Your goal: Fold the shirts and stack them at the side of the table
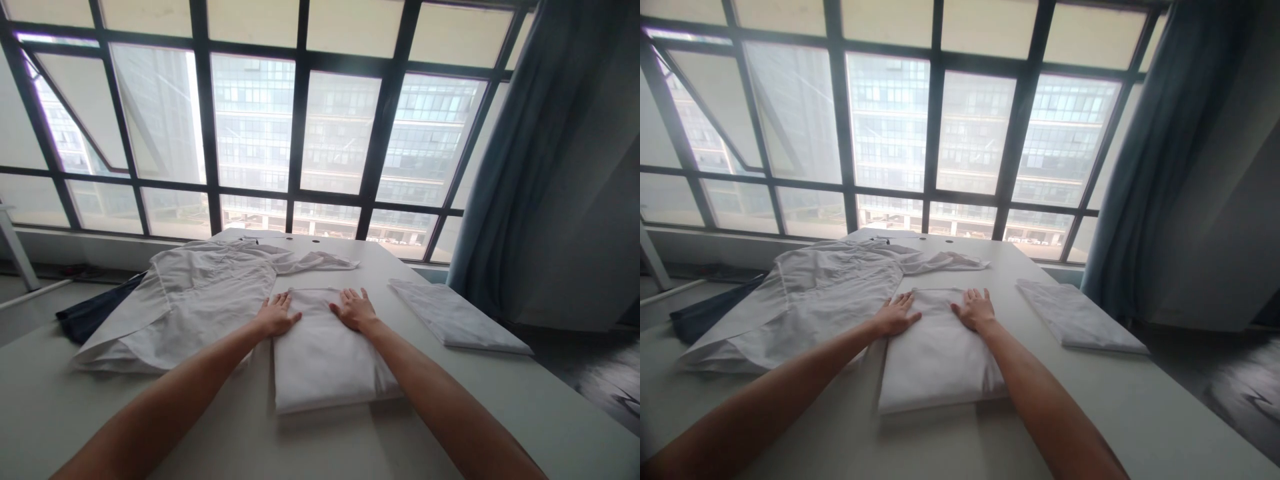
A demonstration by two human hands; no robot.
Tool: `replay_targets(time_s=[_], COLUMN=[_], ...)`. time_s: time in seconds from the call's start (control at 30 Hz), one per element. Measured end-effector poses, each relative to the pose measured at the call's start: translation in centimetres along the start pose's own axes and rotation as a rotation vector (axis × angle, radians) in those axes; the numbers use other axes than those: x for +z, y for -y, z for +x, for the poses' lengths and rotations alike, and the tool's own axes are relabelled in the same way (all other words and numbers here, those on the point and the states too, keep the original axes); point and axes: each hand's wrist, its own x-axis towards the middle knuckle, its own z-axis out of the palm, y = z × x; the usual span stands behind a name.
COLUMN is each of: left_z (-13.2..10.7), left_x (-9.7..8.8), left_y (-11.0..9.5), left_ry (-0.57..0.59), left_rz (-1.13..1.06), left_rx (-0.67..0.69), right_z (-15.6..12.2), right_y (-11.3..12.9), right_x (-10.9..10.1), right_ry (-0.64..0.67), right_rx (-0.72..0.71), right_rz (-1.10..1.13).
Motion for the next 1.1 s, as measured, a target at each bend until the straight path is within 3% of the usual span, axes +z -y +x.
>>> replay_targets(time_s=[0.1,0.2,0.37,0.5,0.6,0.67,0.73,0.8,0.87,1.0,1.1], left_z=[0.8,1.3,1.3,1.2,0.6,-0.7,-2.8,-5.3,-7.7,-10.9,-13.1], left_x=[-0.3,-0.4,-0.3,-0.5,-1.1,-1.5,-1.5,-1.0,-0.3,0.7,1.1], left_y=[0.4,0.9,1.3,1.3,0.4,-1.0,-2.9,-4.6,-5.6,-6.1,-7.2], left_ry=[-0.022,-0.042,-0.042,-0.045,-0.072,-0.153,-0.22,-0.175,-0.062,0.023,0.026], left_rz=[0.031,0.039,0.04,0.043,0.089,0.143,0.154,0.09,0.038,-0.011,-0.009], left_rx=[-0.1,-0.166,-0.171,-0.176,-0.17,-0.069,0.15,0.399,0.549,0.554,0.535], right_z=[-1.6,-3.9,-5.9,-6.3,-6.8,-7.0,-7.0,-6.9,-6.7,-6.5,-5.8], right_y=[2.3,2.8,0.0,-1.8,-2.3,-2.3,-2.2,-2.3,-2.6,-2.5,-0.3], right_x=[-0.3,0.2,0.7,0.0,-0.2,-0.1,0.2,0.5,0.7,0.4,-0.5], right_ry=[-0.089,-0.053,0.115,0.226,0.224,0.191,0.172,0.169,0.169,0.171,0.083], right_rx=[-0.012,-0.08,0.022,-0.007,0.007,0.023,0.031,0.032,0.03,0.007,-0.028], right_rz=[0.003,0.13,0.216,0.279,0.276,0.244,0.218,0.205,0.2,0.15,0.074])
